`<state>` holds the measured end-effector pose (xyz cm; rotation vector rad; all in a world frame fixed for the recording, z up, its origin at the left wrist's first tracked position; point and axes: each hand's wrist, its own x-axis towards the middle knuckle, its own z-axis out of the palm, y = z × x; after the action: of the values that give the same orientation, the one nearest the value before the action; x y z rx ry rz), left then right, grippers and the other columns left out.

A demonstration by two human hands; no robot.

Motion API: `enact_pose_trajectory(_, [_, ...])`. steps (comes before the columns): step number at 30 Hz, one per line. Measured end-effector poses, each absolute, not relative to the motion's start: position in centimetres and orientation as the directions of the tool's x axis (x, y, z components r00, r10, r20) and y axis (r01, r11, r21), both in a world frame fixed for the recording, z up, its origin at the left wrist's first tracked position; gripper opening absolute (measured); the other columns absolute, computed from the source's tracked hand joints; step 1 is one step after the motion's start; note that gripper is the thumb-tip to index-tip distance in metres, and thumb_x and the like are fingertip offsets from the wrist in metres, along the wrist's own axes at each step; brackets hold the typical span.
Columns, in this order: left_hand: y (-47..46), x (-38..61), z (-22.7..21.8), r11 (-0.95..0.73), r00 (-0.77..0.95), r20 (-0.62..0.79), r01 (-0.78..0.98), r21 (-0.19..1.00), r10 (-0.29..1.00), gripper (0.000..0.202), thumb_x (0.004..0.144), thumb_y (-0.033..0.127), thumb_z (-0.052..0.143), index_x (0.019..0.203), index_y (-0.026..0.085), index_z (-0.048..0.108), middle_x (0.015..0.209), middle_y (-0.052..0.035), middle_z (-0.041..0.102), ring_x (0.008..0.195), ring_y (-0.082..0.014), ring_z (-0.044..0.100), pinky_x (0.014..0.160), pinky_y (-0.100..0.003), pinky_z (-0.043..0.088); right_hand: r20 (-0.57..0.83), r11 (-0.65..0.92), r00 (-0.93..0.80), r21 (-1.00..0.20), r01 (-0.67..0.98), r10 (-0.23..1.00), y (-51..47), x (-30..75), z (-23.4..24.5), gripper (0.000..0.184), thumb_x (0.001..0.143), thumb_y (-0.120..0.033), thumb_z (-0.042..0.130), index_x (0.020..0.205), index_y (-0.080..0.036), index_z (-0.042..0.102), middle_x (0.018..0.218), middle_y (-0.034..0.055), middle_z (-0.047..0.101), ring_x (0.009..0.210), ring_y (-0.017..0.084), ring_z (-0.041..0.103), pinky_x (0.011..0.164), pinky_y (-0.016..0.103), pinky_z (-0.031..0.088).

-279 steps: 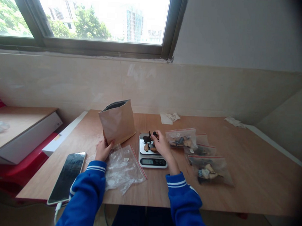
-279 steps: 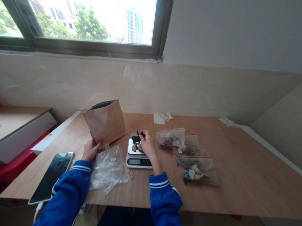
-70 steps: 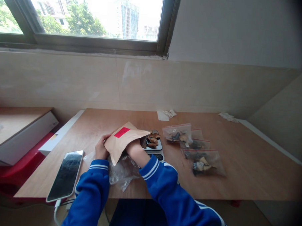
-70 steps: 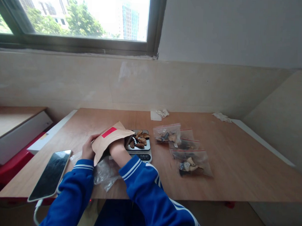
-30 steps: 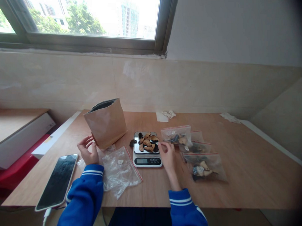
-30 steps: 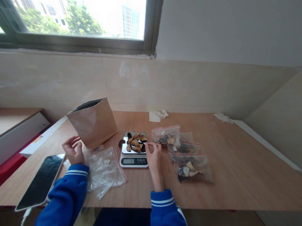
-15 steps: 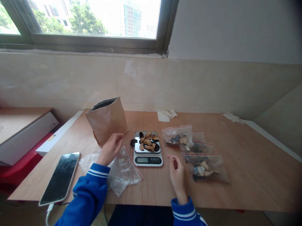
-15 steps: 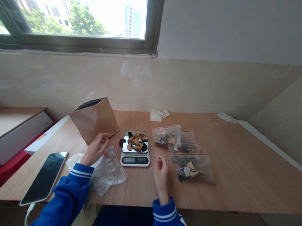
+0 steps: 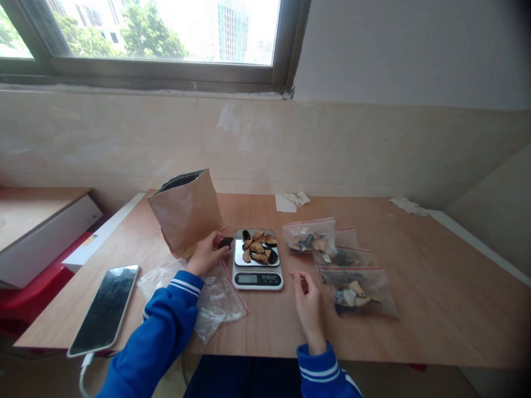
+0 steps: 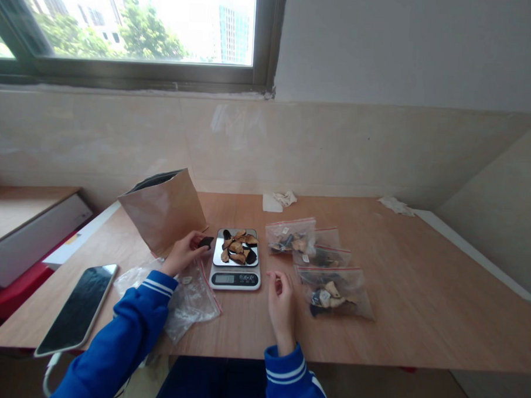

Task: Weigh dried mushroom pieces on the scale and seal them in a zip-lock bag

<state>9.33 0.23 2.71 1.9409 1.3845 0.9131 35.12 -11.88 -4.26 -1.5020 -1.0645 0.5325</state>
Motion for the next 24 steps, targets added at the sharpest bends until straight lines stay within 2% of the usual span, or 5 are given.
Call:
enact_pose_trajectory(4, [0.1, 10.0, 3.3, -0.264, 0.107, 0.242, 0.459, 0.849, 0.964, 0.038, 0.071, 0.039, 0.070, 0.100, 0.016, 0.062, 0.090, -0.0070, 0.068, 0.082, -0.0189, 0.063, 0.076, -0.034, 0.050, 0.227, 0.070, 0.477, -0.943, 0.325, 0.849, -11.8, 35.2, -4.4, 0.043, 0.087, -0.055, 0.044, 0.089, -0.016, 0.065, 0.090, 0.0109, 0.068, 0.076, 0.022, 0.059, 0.069, 0.033, 0.046])
enact_pose_trajectory(9, [-0.6, 11.4, 3.7, -0.316, 0.132, 0.287, 0.377, 0.871, 0.949, 0.040, 0.073, 0.037, 0.069, 0.106, 0.017, 0.060, 0.093, -0.0063, 0.068, 0.081, -0.0172, 0.063, 0.077, -0.032, 0.050, 0.236, 0.072, 0.472, -0.938, 0.338, 0.850, -11.8, 35.2, -4.6, 0.046, 0.087, -0.057, 0.043, 0.088, -0.017, 0.065, 0.086, 0.0103, 0.069, 0.071, 0.021, 0.058, 0.065, 0.032, 0.046])
enact_pose_trajectory(18, [-1.4, 13.2, 1.8, -0.128, 0.069, 0.111, 0.329, 0.936, 0.991, 0.033, 0.073, 0.037, 0.069, 0.095, 0.012, 0.068, 0.083, -0.0104, 0.072, 0.075, -0.0218, 0.067, 0.071, -0.035, 0.052, 0.226, 0.063, 0.465, -0.938, 0.341, 0.856, -11.9, 35.1, -4.4, 0.046, 0.087, -0.057, 0.044, 0.089, -0.016, 0.065, 0.084, 0.0098, 0.068, 0.069, 0.020, 0.058, 0.063, 0.031, 0.045])
enact_pose_trajectory(21, [-1.5, 13.2, 1.7, -0.142, 0.074, 0.125, 0.336, 0.931, 0.989, 0.033, 0.075, 0.033, 0.066, 0.099, 0.011, 0.068, 0.086, -0.0117, 0.072, 0.077, -0.0222, 0.067, 0.071, -0.035, 0.052, 0.229, 0.067, 0.466, -0.939, 0.338, 0.855, -11.8, 35.1, -4.4, 0.047, 0.086, -0.058, 0.045, 0.087, -0.016, 0.066, 0.080, 0.0089, 0.068, 0.066, 0.020, 0.057, 0.061, 0.030, 0.044])
enact_pose_trajectory(24, [-1.9, 13.0, 1.9, -0.210, 0.097, 0.186, 0.427, 0.880, 0.978, 0.036, 0.075, 0.032, 0.067, 0.105, 0.013, 0.068, 0.088, -0.0101, 0.071, 0.079, -0.0220, 0.066, 0.075, -0.036, 0.051, 0.235, 0.071, 0.461, -0.935, 0.346, 0.856, -11.8, 35.1, -4.5, 0.048, 0.086, -0.058, 0.044, 0.087, -0.016, 0.066, 0.079, 0.0087, 0.068, 0.065, 0.020, 0.057, 0.061, 0.030, 0.044])
